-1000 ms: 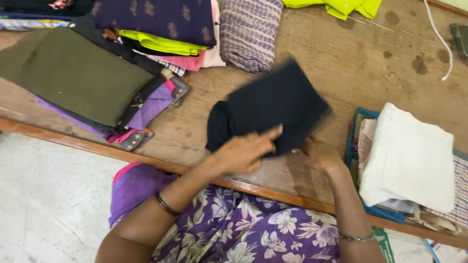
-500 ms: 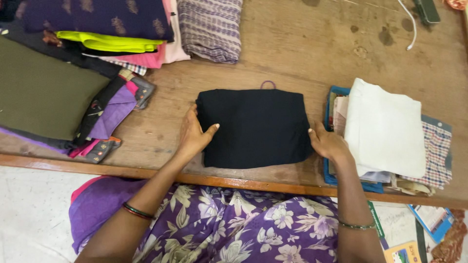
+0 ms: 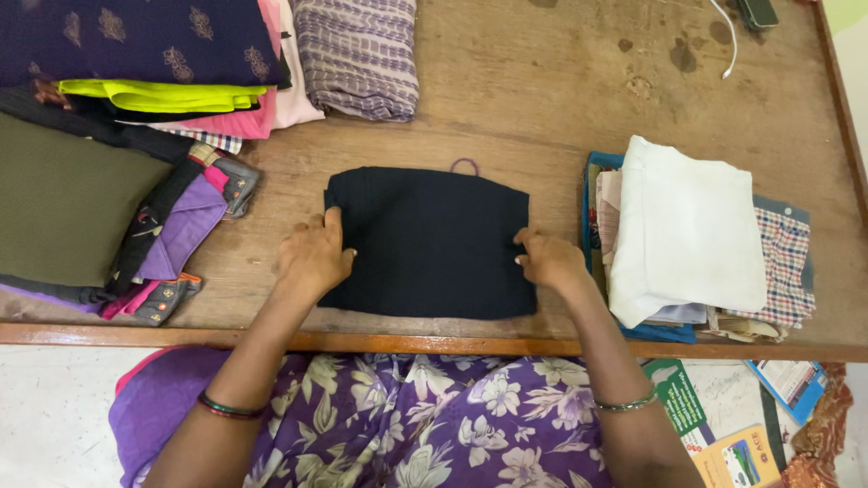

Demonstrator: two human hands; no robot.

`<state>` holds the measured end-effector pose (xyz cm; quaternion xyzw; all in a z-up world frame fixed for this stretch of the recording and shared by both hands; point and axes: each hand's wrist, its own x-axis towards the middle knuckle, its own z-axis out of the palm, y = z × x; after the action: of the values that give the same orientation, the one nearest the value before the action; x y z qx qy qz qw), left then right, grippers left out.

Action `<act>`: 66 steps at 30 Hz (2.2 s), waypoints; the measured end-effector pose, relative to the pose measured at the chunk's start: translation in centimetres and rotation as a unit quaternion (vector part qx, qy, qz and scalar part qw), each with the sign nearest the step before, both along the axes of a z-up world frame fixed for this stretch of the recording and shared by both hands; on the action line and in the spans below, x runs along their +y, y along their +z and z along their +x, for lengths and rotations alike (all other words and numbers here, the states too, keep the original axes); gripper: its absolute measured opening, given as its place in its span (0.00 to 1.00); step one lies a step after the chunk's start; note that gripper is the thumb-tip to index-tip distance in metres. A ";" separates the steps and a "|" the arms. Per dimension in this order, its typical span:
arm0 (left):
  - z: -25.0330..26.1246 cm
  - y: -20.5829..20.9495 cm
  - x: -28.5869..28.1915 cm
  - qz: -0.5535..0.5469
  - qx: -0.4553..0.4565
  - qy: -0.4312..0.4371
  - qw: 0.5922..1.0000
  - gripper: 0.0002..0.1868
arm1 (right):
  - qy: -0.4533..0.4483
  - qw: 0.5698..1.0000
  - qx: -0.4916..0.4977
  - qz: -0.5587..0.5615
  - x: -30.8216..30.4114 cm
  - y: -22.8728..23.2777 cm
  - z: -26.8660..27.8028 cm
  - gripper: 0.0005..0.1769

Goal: The person folds different pieces of clothing including white, black, and green garments by hand on a wooden surface, smoothing the fabric and placing each folded item onto a stack.

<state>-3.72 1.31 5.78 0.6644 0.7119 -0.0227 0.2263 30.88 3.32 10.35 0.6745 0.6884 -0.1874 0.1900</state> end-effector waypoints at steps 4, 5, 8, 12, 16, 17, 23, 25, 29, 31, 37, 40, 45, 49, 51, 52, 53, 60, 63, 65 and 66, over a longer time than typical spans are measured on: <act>0.6 0.8 -1.1 0.131 0.074 -0.033 0.988 0.51 | 0.026 0.992 0.007 0.126 0.5 -0.1 -1.8 0.35; 0.9 1.0 -1.1 0.138 0.069 -0.047 0.987 0.50 | 0.027 0.988 0.028 0.148 1.0 -0.8 -1.7 0.35; 2.7 1.4 -1.9 0.132 0.050 -0.091 0.986 0.49 | 0.044 0.975 0.074 0.205 2.8 -4.0 -0.5 0.35; 6.6 3.0 -5.3 -0.069 -0.013 -0.179 0.981 0.50 | 0.088 0.957 0.136 0.240 5.7 -7.9 1.6 0.34; 6.9 3.7 -5.0 -0.183 -0.025 -0.227 0.956 0.35 | 0.009 0.957 0.206 0.203 6.2 -8.8 1.7 0.31; 6.4 3.4 -4.2 -0.160 -0.034 -0.238 0.957 0.33 | -0.003 0.960 0.196 0.202 6.1 -8.5 1.4 0.29; 2.6 0.3 -0.4 0.143 0.096 -0.184 0.968 0.36 | -0.022 0.976 0.200 0.077 5.6 -6.4 2.5 0.27; 2.5 -0.3 -0.3 0.173 0.073 -0.145 0.971 0.36 | -0.009 0.984 0.179 -0.005 4.9 -6.1 3.1 0.27; 5.1 -1.1 -1.1 0.157 -0.103 -0.170 0.967 0.34 | -0.021 0.983 0.168 -0.071 3.8 -5.7 5.0 0.22; 6.9 -1.8 -2.7 0.146 -0.147 -0.224 0.952 0.33 | -0.024 0.987 0.142 -0.074 3.3 -5.4 6.3 0.23; 7.8 -3.7 -3.1 0.118 -0.246 -0.195 0.942 0.32 | -0.088 0.925 0.368 0.017 3.1 -8.5 5.2 0.16; 7.0 -4.8 -1.4 0.060 -0.492 0.003 0.868 0.33 | -0.004 0.839 0.522 0.154 2.9 -9.5 1.1 0.15; 3.9 -4.1 0.6 -0.099 -0.699 0.278 0.651 0.41 | 0.213 0.789 0.529 0.229 -3.4 -5.3 -9.5 0.13; 2.7 -6.0 0.5 0.041 -0.683 0.266 0.679 0.35 | 0.311 0.757 0.572 0.051 -5.0 -2.4 -12.6 0.08; 1.8 -6.7 0.0 0.062 -0.711 0.291 0.637 0.29 | 0.151 0.774 0.614 -0.033 -3.9 -2.9 -11.9 0.07; 1.1 -6.6 -0.3 0.052 -0.722 0.304 0.619 0.29 | 0.069 0.774 0.625 -0.074 -2.8 -3.5 -11.1 0.07; -0.2 -6.3 -0.9 0.043 -0.733 0.316 0.601 0.29 | 0.044 0.768 0.639 0.015 -1.2 -4.2 -10.2 0.10; -6.0 -4.7 -3.1 0.114 -0.707 0.251 0.652 0.34 | 0.065 0.925 0.187 0.325 5.2 -8.5 -4.0 0.41; -7.6 -4.2 -3.5 0.091 -0.723 0.285 0.622 0.41 | -0.014 0.949 0.213 0.233 4.8 -8.3 -5.0 0.45; -8.0 -3.7 -3.3 0.098 -0.708 0.258 0.650 0.43 | -0.046 0.963 0.200 0.177 4.4 -7.8 -5.5 0.42; -8.1 -3.5 -3.1 0.101 -0.699 0.244 0.665 0.45 | -0.026 0.954 0.217 0.204 4.4 -7.5 -5.3 0.40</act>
<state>-11.83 -1.84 2.31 0.3066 0.4796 0.5763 0.5864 25.61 7.71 2.90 0.6597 0.7186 -0.1900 -0.1107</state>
